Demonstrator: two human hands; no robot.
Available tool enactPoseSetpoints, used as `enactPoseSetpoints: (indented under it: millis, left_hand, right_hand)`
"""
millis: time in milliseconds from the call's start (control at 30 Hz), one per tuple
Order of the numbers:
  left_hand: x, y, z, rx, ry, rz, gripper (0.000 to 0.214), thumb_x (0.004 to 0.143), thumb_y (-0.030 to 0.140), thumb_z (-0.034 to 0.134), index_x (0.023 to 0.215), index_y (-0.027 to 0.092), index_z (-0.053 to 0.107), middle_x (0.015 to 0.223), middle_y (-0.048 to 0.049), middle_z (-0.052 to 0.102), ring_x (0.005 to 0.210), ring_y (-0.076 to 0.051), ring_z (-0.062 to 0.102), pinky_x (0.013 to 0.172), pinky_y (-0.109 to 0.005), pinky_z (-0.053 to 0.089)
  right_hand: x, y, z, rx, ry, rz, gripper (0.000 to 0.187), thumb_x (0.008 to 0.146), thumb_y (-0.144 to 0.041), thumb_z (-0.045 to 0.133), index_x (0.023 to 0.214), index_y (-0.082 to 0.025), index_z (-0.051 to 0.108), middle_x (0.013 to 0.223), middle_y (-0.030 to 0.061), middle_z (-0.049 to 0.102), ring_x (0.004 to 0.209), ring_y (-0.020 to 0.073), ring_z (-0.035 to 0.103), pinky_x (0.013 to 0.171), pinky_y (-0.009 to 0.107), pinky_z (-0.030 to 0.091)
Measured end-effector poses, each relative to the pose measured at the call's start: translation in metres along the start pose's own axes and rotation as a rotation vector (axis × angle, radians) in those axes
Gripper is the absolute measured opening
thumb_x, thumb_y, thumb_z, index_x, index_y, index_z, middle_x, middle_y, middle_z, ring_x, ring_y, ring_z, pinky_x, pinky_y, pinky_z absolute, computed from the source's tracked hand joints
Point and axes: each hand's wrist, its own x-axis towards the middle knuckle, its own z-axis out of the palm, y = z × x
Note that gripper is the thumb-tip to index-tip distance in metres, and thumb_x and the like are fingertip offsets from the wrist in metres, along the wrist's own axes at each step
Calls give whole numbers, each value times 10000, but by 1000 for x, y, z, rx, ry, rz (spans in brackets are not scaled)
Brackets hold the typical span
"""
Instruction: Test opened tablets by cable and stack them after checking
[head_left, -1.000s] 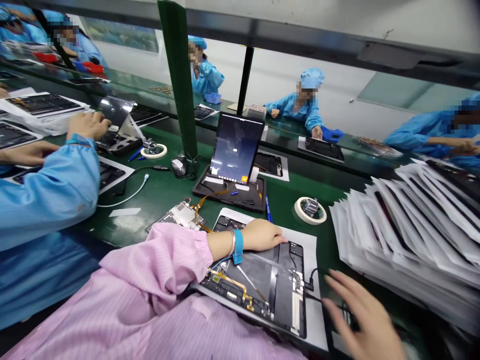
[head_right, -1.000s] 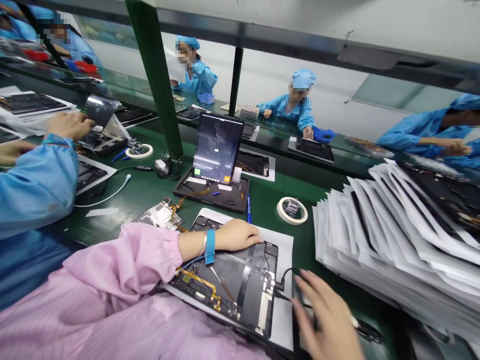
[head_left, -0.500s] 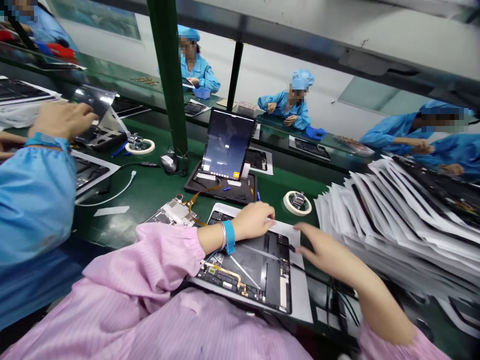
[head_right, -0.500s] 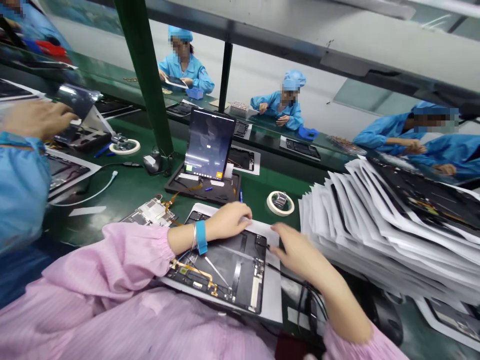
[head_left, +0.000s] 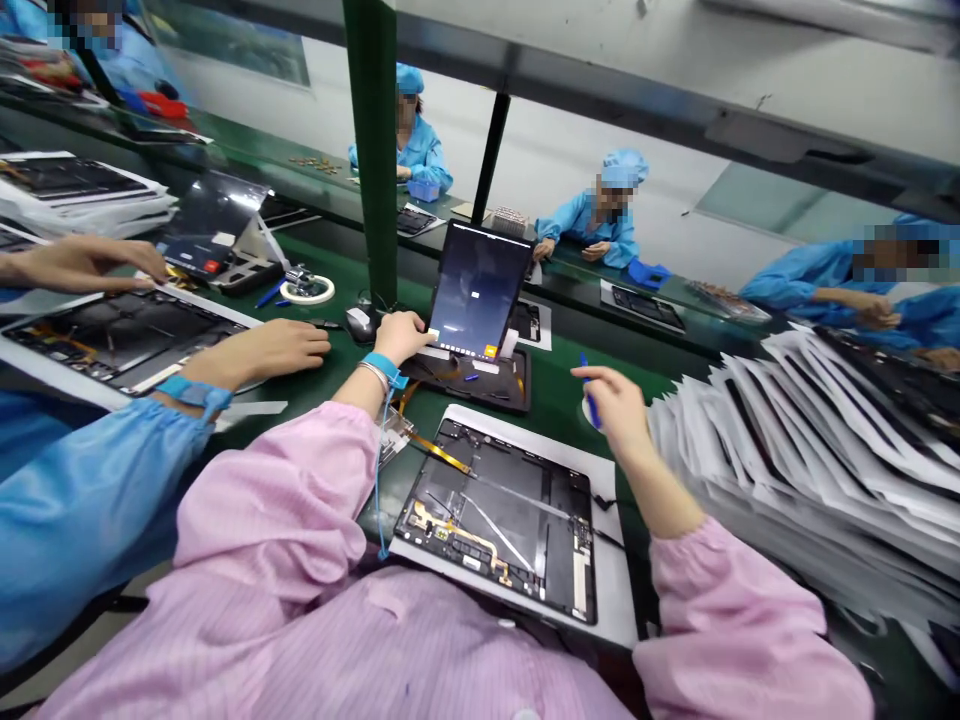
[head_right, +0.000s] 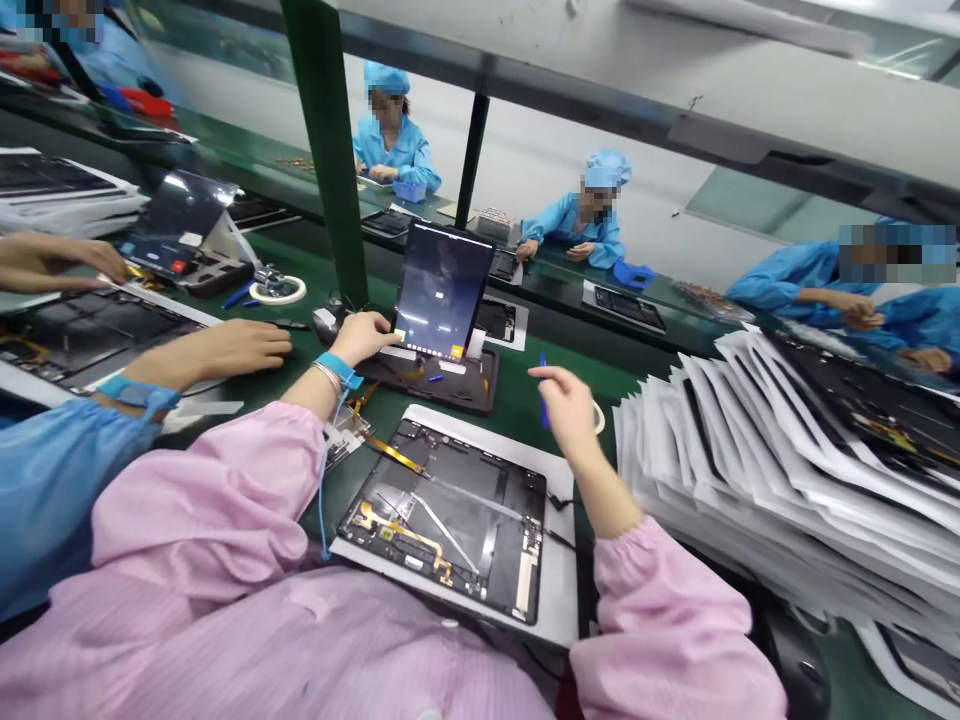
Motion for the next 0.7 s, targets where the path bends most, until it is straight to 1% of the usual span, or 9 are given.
enactPoseSetpoints:
  millis: [67,133,233,300,367,433,500,567,700]
  left_hand:
    - [-2,1,5,22,19,13,380,795,493,569,892,126,596,933,-91,645,905,-195,508,842,-353,387]
    - [-5,5,6,36,33,29,511,811,586,505,939,99,587,945,-95,635,944,-205,477,873,-381,360]
    - [-16,22,1,44,87,37,666,789,682,459,1041,73,554,993,-98,611,1042,-256,428,916,-430,308]
    - [-31,42,-5,29,68,117,637,783,685,459,1040,111,559,966,-74,618,989,-243,473,873,-398,340]
    - [-54,65,-9,-20,-149,257,526,796,639,466,938,148,593,879,-51,640,814,-188,540,745,-329,394]
    - [-78,85,-9,7,-463,400,417,761,584,529,811,179,614,775,-24,649,684,-160,552,624,-285,387]
    - [-99,96,-5,115,-710,520,323,700,519,606,743,199,613,712,-7,646,624,-155,548,555,-268,350]
    - [-113,99,2,240,-822,594,279,645,468,656,736,208,607,695,-2,644,603,-160,541,520,-263,312]
    - [-122,95,12,376,-861,634,288,600,425,686,772,210,600,720,-15,648,611,-174,536,501,-262,269]
  right_hand:
    - [-17,-8,-26,387,29,5,333,837,-313,332,1005,-175,584,670,33,566,622,182,562,594,310,452]
    - [-42,-15,-44,680,30,11,236,804,-320,441,952,-200,579,653,15,559,622,169,552,589,296,445]
    - [-86,-16,-46,693,63,83,94,793,-299,573,827,-211,568,575,-29,512,516,120,478,522,254,398]
    - [-111,-7,-36,659,82,162,159,854,-343,545,767,-210,544,480,-63,419,429,97,393,473,240,360]
    - [-130,7,-21,643,45,206,173,887,-376,513,861,-210,555,518,-53,481,480,113,466,509,244,397]
    - [-141,22,-8,601,18,213,201,857,-379,574,963,-211,545,669,-11,604,638,143,573,603,261,448]
    - [-147,34,2,562,40,231,189,830,-369,616,882,-211,527,654,-15,610,612,135,571,591,249,442]
    - [-149,41,8,553,59,269,185,850,-359,584,792,-215,483,541,-50,553,471,103,485,501,223,390]
    - [-152,45,13,486,61,281,160,859,-316,556,766,-214,475,542,-52,547,448,94,450,470,215,350]
